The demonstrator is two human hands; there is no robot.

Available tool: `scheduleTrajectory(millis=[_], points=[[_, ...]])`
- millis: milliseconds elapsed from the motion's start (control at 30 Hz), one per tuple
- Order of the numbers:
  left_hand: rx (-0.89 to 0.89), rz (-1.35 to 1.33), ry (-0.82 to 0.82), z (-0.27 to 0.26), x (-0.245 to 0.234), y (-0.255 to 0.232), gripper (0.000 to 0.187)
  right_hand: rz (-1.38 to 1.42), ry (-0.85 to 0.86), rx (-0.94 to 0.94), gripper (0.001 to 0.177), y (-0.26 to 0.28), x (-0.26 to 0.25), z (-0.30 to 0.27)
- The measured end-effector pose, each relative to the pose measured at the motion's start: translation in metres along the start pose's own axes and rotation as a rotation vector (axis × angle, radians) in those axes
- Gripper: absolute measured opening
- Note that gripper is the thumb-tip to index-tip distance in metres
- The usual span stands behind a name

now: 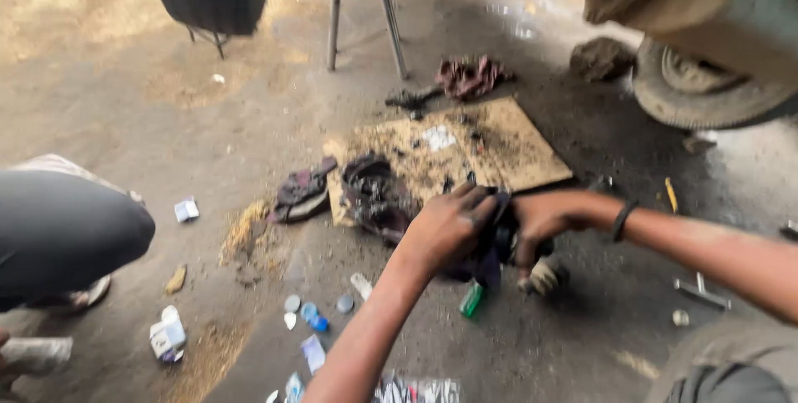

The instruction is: Cleaning and inspecting automotive parts, specifically a CV joint boot, using a cloth.

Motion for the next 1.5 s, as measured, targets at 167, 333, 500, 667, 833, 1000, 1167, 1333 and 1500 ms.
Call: scheduleTrajectory(millis=[167, 333, 500, 667, 833, 1000, 1167, 1333, 1500], points=[[-0.413, -0.024, -0.109, -0.009, 0.021, 0.054, 0.026, -0.214, -0.295, -0.072, 0.042, 0.009, -0.046, 0.015], [-0.91, -0.132, 0.119, -0.054, 0.067, 0.109, 0.021, -0.629, -0.444, -0.077, 0.03, 0.036, -0.049, 0.007], [-0.535, -0.266, 0.66, -0.154, 0.161, 0.147, 0.029, -0.814, -0.67, -0.771, 0.054, 0.074, -0.023, -0.024], [-1.141, -0.445, 0.722, -0.234, 0.139, 0.148, 0.031, -0.271, -0.748, -0.759, 0.059, 0.042, -0.065, -0.034], [-1.111, 0.155, 0.492, -0.231, 0.105, 0.123, 0.036, -0.345, -0.784, -0.98, 0.085, 0.063, -0.046, -0.049], [-1.416, -0.103, 1.002, -0.265, 0.126, 0.054, 0.04, -0.224, -0.717, -0.828, 0.07, 0.045, -0.041, -0.033], [-1.138, 0.178, 0.906, -0.333, 0.212, 0.064, 0.018, -0.199, -0.704, -0.668, 0.079, 0.035, -0.039, -0.02], [-1.169, 0.037, 0.852, -0.326, 0.197, 0.103, 0.019, -0.123, -0.739, -0.64, 0.078, 0.025, -0.039, -0.01], [-0.977, -0.051, 1.252, -0.27, 0.152, 0.051, 0.041, -0.105, -0.806, -0.588, 0.084, 0.01, -0.044, 0.002]])
Point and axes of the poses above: each hand's wrist, its own z-axis towards the middle knuckle, its own x-axis out of the palm, y = z × x, the point moved 9 cm from there along z, towards the middle knuckle, and after that the axes turned 6 degrees about z, right-handed, at the moved point
